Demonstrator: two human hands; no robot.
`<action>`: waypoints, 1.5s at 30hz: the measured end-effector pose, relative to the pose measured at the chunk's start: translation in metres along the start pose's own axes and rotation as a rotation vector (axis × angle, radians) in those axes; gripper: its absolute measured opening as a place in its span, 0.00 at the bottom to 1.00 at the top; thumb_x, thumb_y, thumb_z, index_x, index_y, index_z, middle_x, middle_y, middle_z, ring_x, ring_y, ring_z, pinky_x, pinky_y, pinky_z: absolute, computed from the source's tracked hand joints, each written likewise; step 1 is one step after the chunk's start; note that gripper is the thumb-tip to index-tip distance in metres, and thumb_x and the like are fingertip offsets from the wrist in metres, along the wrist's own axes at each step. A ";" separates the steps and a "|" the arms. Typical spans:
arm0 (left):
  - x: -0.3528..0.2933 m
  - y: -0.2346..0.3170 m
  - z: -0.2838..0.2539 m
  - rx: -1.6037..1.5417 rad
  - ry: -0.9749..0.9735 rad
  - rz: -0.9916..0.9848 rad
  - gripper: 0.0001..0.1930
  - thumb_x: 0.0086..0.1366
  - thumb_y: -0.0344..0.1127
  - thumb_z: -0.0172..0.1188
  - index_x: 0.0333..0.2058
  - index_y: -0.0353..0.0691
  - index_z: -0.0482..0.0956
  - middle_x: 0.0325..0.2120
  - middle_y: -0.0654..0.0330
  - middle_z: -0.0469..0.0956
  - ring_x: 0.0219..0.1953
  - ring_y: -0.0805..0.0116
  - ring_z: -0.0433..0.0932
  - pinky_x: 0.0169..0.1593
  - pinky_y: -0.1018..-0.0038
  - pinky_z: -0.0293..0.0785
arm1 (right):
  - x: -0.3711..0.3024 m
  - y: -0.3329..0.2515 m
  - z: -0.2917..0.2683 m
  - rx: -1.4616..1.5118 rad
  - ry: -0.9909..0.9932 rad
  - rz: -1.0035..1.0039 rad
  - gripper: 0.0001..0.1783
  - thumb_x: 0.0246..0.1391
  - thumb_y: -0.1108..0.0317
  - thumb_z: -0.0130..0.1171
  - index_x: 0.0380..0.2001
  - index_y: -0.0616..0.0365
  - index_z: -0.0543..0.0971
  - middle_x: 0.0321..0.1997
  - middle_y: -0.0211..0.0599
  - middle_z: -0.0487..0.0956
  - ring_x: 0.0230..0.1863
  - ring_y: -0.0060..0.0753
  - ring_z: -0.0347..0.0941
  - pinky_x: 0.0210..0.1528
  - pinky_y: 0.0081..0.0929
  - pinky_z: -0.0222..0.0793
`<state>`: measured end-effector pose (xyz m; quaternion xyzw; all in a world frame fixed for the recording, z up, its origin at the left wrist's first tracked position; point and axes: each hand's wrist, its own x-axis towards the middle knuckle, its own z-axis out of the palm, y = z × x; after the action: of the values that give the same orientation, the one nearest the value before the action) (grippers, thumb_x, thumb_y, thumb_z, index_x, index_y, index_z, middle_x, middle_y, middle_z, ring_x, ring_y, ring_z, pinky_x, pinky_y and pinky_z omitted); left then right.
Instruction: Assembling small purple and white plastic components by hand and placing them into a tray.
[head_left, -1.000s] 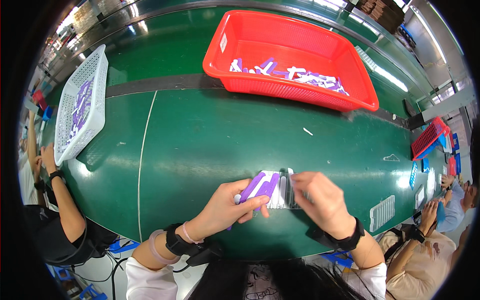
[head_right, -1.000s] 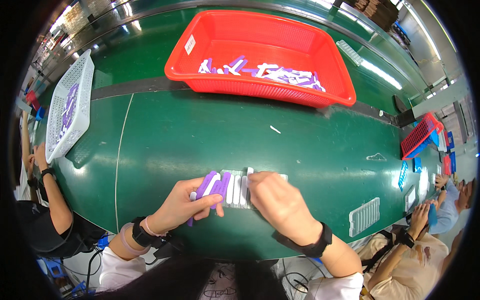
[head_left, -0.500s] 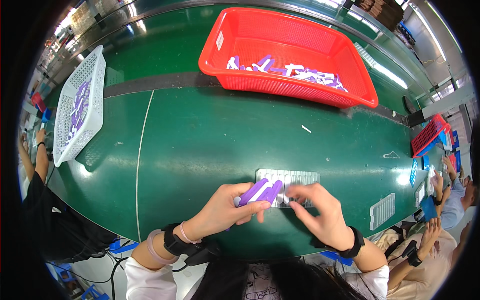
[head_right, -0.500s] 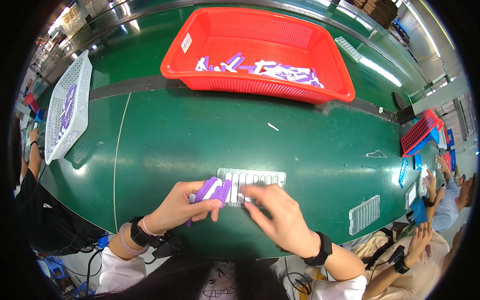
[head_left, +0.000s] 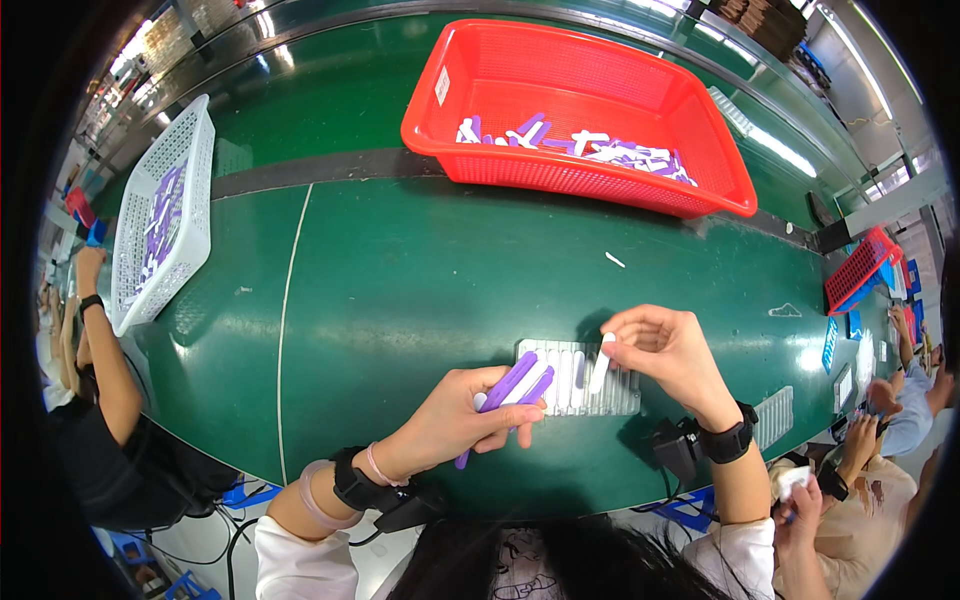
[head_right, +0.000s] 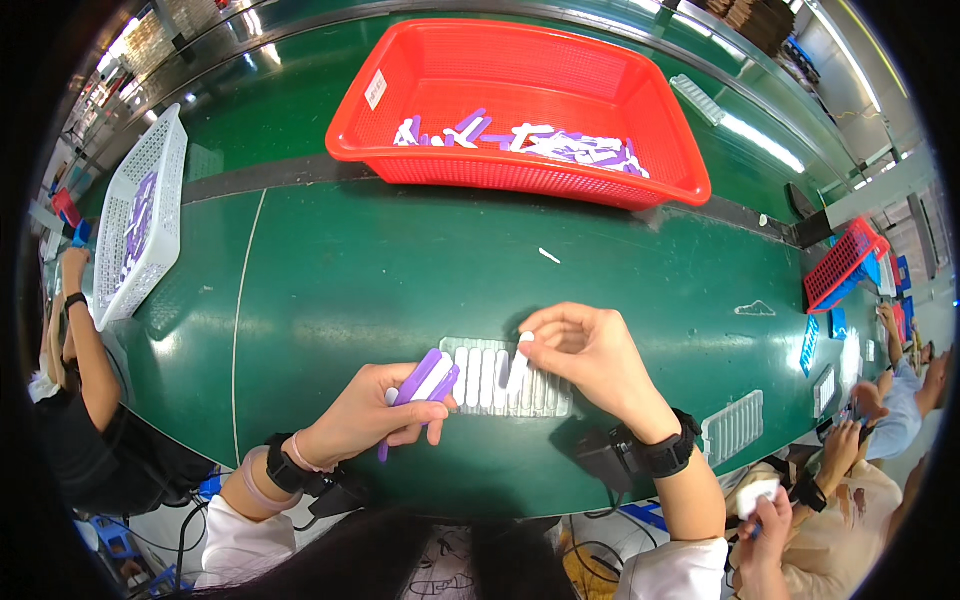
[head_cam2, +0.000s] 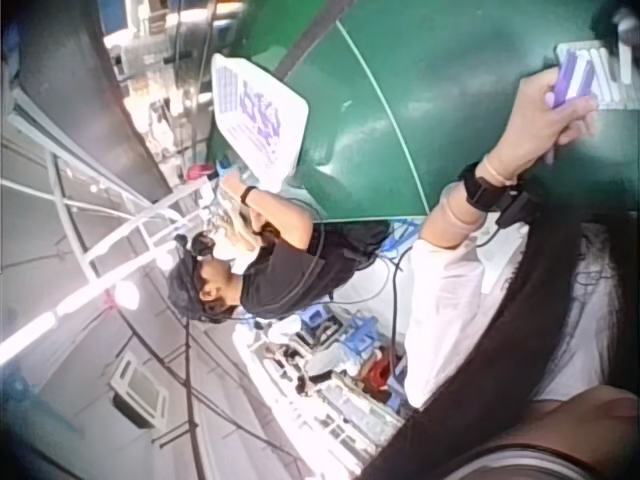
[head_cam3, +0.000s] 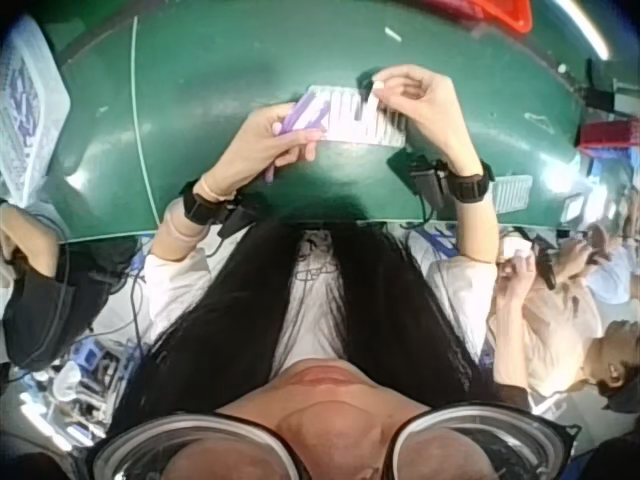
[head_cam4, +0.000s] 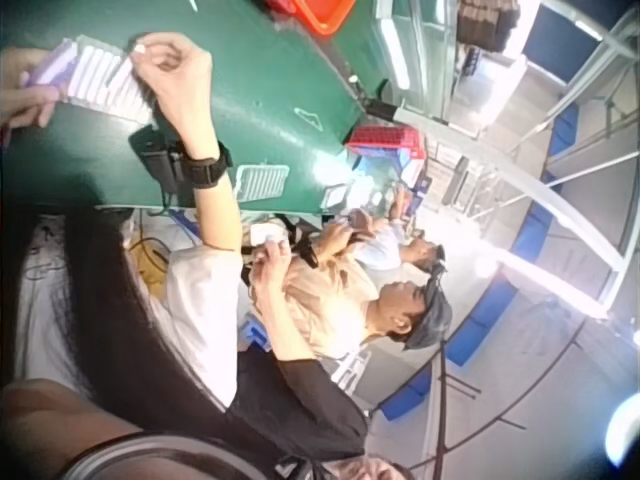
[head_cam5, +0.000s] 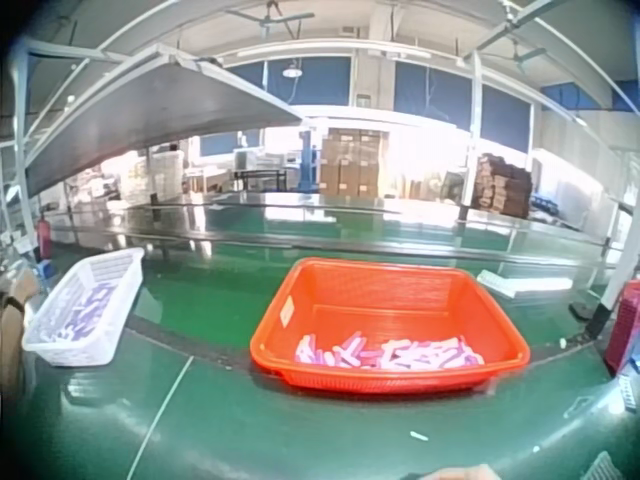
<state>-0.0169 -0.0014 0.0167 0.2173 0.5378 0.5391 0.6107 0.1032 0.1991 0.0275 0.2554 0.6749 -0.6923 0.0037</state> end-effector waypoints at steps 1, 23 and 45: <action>0.001 0.001 0.000 0.018 -0.011 0.023 0.09 0.60 0.31 0.52 0.36 0.32 0.72 0.20 0.61 0.73 0.13 0.84 0.58 0.16 0.85 0.52 | 0.003 0.004 -0.002 -0.223 0.040 -0.055 0.05 0.44 0.75 0.59 0.27 0.64 0.76 0.23 0.31 0.76 0.21 0.15 0.66 0.25 0.15 0.65; -0.001 -0.006 -0.001 0.100 0.008 0.132 0.09 0.61 0.35 0.52 0.35 0.35 0.70 0.24 0.63 0.76 0.15 0.83 0.63 0.18 0.84 0.59 | -0.022 0.007 0.036 0.093 -0.169 -0.016 0.11 0.49 0.74 0.56 0.37 0.68 0.73 0.34 0.36 0.76 0.34 0.19 0.71 0.39 0.17 0.68; 0.005 -0.008 0.008 0.086 0.110 0.073 0.06 0.61 0.26 0.47 0.36 0.31 0.65 0.23 0.53 0.76 0.13 0.83 0.61 0.16 0.86 0.55 | -0.022 0.025 0.049 0.124 -0.057 -0.130 0.09 0.50 0.71 0.55 0.33 0.67 0.73 0.28 0.38 0.77 0.33 0.22 0.73 0.39 0.20 0.69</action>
<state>-0.0074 0.0030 0.0104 0.2328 0.5850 0.5486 0.5501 0.1137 0.1435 0.0094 0.1912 0.6454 -0.7385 -0.0379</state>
